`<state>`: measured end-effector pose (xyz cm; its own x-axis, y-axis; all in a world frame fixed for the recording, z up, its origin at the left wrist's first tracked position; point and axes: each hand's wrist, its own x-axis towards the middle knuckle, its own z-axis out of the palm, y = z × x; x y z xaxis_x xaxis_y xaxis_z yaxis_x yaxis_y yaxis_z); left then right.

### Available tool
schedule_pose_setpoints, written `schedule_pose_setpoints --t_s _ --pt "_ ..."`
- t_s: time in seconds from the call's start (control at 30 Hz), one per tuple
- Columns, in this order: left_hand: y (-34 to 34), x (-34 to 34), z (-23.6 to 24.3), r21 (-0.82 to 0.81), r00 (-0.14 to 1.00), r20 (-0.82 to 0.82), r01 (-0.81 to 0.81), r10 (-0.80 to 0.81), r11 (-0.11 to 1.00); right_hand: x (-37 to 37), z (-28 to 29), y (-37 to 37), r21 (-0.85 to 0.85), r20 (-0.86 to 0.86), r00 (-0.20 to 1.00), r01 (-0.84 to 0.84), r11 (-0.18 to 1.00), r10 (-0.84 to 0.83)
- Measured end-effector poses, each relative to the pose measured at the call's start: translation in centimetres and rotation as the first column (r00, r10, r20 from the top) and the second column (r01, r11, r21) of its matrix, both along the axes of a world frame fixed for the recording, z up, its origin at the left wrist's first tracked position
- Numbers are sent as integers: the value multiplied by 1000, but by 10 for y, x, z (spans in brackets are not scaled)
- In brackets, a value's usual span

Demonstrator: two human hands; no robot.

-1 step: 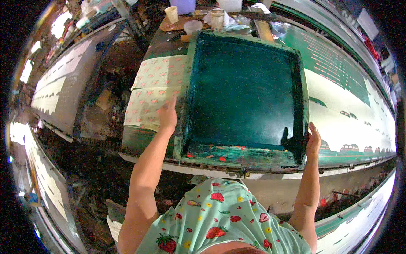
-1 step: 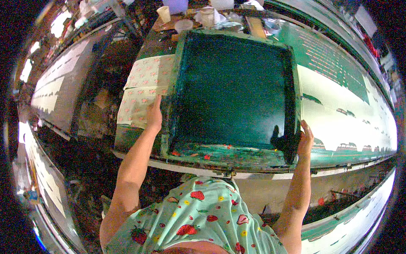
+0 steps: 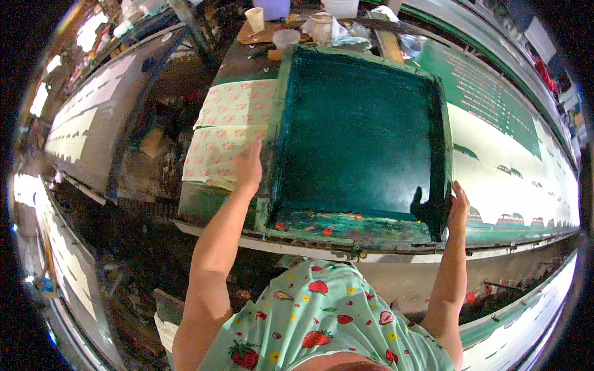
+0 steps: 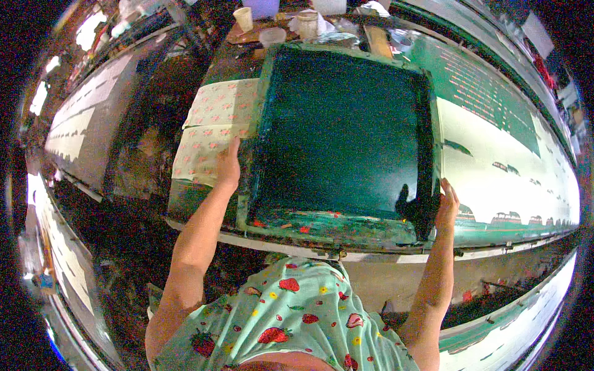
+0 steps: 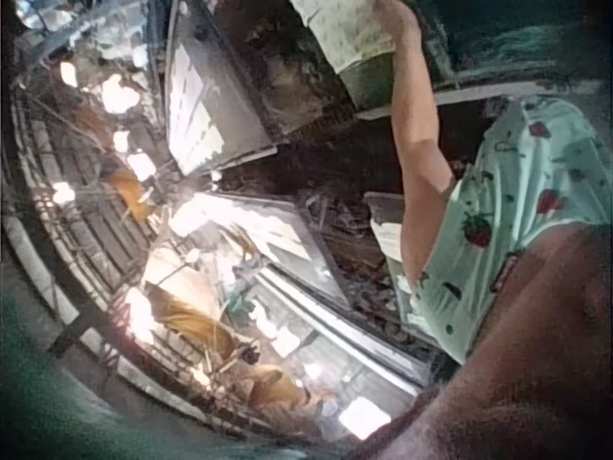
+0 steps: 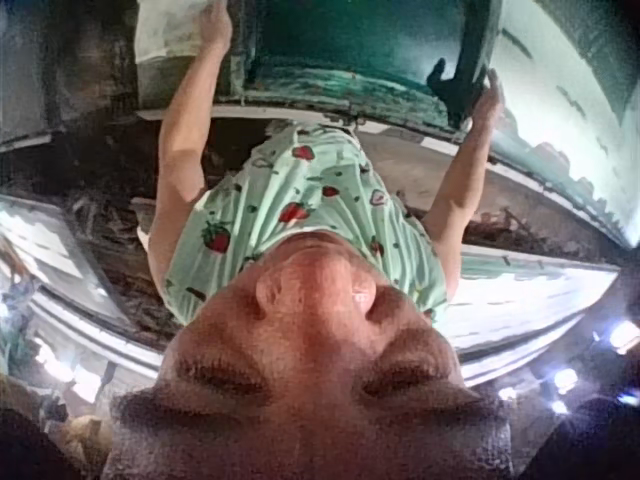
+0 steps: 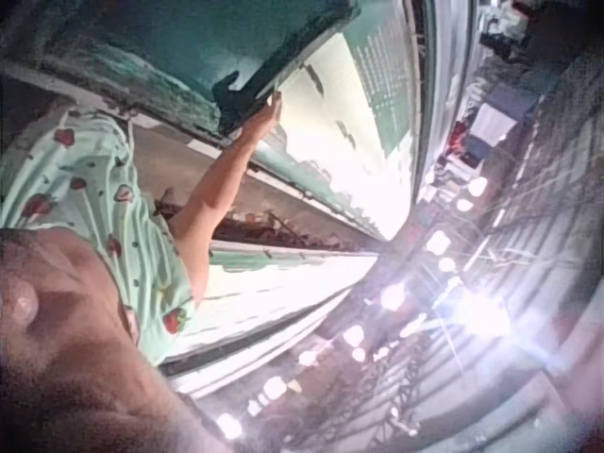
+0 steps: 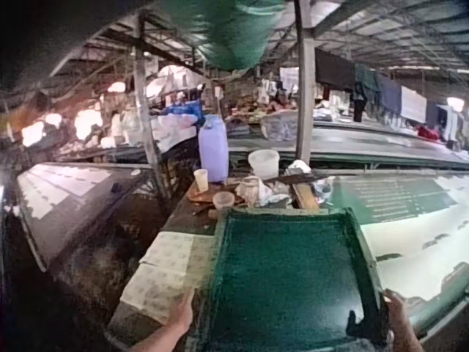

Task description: The person performs screen printing by placing a green mesh screen over patterned paper, pulling a squeegee across the screen to transfer ink, and then lifting the screen to reveal the printed design. The process is repeated multiple times on different sheets.

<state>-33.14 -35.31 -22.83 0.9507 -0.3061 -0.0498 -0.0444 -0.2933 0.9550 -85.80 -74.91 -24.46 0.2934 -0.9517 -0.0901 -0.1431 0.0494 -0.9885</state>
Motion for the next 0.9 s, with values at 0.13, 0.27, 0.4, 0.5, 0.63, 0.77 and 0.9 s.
schedule_pose_setpoints --t_s 0.13,0.27,0.4,0.5,0.63,0.77,0.9 --pt "-5 2 -14 -92 993 103 -55 65 994 5 3 -3 -63 -173 985 -21 998 10" --pt "-10 22 -27 73 995 97 -18 11 997 6 -7 -5 -90 -253 966 -73 993 48" --pt "-17 37 -37 198 1000 -4 -3 4 980 15 -5 -8 -177 -479 876 -150 973 48" --pt "-14 33 -40 186 999 -40 -23 31 982 24 4 3 -209 -668 743 -246 946 45" --pt "-9 29 -37 85 997 -80 -8 15 996 57 40 21 -190 -917 399 -435 880 -1" --pt "19 38 -6 329 934 -83 356 -349 874 46 32 14 -196 -979 164 -609 769 -120" --pt "50 26 12 323 925 -207 371 -317 871 68 37 14 -112 -993 47 -658 745 -108"
